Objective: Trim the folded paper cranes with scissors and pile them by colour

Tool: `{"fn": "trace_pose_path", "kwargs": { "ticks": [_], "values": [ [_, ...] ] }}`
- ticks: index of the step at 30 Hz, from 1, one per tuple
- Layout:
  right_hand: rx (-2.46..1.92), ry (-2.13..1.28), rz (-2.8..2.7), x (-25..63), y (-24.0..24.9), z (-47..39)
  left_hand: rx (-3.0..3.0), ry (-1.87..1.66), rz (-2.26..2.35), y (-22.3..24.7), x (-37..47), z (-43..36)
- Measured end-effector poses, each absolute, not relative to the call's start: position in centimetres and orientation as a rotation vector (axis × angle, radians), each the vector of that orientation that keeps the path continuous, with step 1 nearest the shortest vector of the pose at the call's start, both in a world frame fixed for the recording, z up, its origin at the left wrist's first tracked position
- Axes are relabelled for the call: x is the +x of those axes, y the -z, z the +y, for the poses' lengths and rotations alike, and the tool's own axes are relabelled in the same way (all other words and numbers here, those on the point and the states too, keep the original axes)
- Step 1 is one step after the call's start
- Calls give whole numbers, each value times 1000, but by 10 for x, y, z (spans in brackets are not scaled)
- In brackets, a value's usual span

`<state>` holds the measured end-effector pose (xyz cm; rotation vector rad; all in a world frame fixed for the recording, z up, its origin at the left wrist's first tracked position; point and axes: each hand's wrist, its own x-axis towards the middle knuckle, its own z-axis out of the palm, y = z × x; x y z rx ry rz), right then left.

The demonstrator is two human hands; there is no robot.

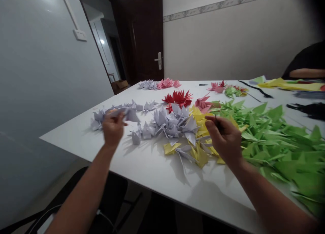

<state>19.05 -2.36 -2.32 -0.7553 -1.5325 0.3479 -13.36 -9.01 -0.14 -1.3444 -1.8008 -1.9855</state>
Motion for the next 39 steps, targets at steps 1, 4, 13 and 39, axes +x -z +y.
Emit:
{"fn": "trace_pose_path", "kwargs": {
  "ticks": [1,4,13,39],
  "values": [
    [-727,-334,-1574,190,22,-27,-1486,2095,-1773,1,-108,-74],
    [-651,-304,-1705,186,18,-36,-1772,2320,-1678,5,-35,-28],
    [-591,-421,-1869,179,28,-38,-1999,2299,-1558,40,13,-3],
    [-959,-584,-1941,179,18,-30,-2146,2092,-1520,43,14,-17]
  ]
}}
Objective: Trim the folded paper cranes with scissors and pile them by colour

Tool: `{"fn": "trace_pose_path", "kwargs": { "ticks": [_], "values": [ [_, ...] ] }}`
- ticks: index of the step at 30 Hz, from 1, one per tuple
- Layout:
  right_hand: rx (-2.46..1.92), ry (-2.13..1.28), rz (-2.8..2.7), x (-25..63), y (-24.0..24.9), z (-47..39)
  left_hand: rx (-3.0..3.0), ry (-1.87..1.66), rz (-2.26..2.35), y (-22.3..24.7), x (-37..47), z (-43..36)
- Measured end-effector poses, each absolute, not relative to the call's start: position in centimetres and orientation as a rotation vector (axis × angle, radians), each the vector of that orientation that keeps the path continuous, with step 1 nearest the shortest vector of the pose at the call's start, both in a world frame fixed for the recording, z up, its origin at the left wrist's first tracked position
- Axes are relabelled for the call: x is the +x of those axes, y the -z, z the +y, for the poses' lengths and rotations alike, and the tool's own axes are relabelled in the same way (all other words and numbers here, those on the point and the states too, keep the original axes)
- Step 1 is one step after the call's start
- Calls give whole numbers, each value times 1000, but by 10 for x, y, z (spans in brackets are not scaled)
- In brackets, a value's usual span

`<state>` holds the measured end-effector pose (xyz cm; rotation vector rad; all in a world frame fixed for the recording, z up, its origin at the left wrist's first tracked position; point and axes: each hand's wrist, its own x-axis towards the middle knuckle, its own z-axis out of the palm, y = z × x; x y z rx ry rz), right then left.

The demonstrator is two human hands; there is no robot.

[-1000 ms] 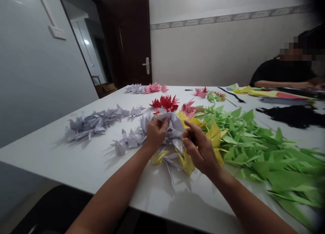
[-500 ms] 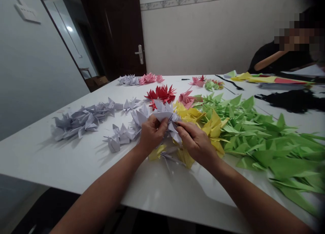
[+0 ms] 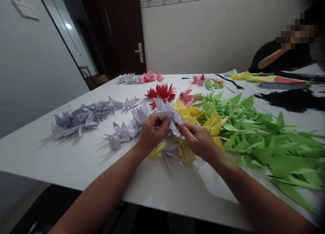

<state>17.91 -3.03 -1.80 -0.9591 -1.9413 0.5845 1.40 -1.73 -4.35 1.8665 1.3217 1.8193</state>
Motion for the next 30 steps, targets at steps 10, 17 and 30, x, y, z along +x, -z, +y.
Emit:
{"fn": "trace_pose_path", "kwargs": {
  "ticks": [10,17,30],
  "values": [
    [-1099,-590,-1893,179,22,-26,2034,-1792,1333,36,17,-24],
    [-1138,-709,-1881,181,26,-23,2083,-1781,1340,34,18,-26],
    [-1221,-725,-1879,181,22,-23,2022,-1731,1299,39,17,-23]
  ]
}}
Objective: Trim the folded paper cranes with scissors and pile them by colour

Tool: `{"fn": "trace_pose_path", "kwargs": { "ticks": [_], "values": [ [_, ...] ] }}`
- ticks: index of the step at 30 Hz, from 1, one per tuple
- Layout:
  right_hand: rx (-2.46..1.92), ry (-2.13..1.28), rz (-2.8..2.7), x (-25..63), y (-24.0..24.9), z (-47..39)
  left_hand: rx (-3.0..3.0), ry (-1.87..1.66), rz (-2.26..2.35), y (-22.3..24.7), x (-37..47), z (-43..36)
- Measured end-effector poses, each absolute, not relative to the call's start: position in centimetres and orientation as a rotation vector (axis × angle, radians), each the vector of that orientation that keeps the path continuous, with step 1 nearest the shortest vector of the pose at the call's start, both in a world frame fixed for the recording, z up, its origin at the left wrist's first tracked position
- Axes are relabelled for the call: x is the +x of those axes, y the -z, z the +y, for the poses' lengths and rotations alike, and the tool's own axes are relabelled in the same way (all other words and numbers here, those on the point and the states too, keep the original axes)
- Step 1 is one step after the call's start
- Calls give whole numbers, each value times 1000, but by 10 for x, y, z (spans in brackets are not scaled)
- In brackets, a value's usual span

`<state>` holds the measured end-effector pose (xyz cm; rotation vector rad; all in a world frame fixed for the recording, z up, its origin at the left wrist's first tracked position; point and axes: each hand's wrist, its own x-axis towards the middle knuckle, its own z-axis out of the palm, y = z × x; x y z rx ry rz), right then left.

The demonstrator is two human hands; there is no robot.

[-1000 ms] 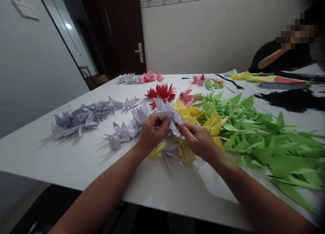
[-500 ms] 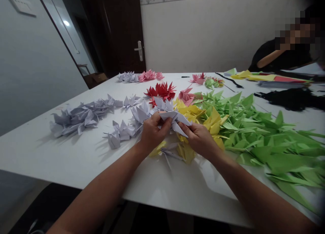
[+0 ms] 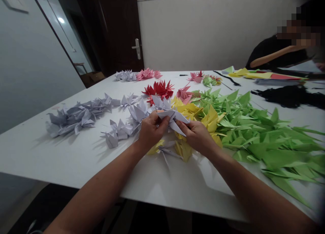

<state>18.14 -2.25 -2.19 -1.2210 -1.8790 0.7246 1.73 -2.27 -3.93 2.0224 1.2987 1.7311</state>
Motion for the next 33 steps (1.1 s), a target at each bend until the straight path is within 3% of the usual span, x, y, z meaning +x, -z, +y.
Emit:
{"fn": "trace_pose_path", "kwargs": {
  "ticks": [8,16,23,28,33],
  "values": [
    [-1171,-691,-1899,182,24,-20,1950,-1716,1294,39,17,-23],
    [-878,-611,-1634,187,17,-25,1388,-1925,1062,26,12,-11],
    [-813,-772,-1514,184,23,-21,1525,-1672,915,24,21,-27],
    [-820,-639,-1560,182,28,-22,1805,-1447,799,32,27,-40],
    [-811,-593,-1619,183,30,-22,1553,-1514,819,27,29,-38]
  ]
}}
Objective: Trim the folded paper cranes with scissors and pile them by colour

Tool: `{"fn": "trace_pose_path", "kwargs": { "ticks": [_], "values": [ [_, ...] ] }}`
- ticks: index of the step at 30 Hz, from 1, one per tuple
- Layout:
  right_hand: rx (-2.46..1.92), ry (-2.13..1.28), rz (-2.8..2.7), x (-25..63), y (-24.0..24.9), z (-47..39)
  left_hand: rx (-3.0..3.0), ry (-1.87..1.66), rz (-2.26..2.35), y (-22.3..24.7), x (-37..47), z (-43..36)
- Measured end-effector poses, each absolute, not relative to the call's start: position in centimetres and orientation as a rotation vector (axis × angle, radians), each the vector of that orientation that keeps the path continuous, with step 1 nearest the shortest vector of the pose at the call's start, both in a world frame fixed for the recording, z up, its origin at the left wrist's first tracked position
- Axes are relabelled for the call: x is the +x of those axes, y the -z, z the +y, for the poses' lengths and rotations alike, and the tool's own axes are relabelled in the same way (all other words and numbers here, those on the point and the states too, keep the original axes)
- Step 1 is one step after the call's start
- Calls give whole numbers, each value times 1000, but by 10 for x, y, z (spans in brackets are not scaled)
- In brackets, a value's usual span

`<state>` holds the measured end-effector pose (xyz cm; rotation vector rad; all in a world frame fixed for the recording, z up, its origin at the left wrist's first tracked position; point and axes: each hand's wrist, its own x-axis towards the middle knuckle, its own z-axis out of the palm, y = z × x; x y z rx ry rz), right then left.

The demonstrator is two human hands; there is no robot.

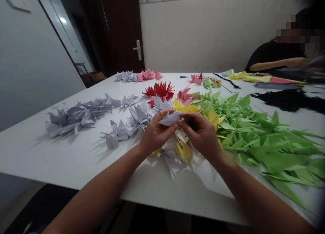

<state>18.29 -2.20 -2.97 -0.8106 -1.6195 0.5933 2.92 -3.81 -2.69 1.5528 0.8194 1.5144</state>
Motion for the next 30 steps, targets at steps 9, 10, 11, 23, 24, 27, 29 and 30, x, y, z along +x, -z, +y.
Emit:
{"fn": "trace_pose_path", "kwargs": {
  "ticks": [9,10,11,23,24,27,29,30],
  "values": [
    [-811,-644,-1691,183,26,-23,1068,-1561,730,6,22,-35],
    [-813,-652,-1687,183,26,-23,1057,-1556,721,6,22,-35],
    [-812,-657,-1677,183,26,-23,1050,-1549,713,6,23,-35],
    [-805,-663,-1653,183,26,-23,1130,-1479,698,11,22,-34],
    [-810,-662,-1656,183,26,-23,1144,-1476,703,11,22,-33],
    [-818,-661,-1665,183,25,-23,1152,-1472,708,11,22,-33],
    [-814,-661,-1668,183,25,-23,1125,-1467,702,11,23,-34],
    [-814,-659,-1671,183,25,-22,1109,-1462,698,11,23,-34]
  ]
}}
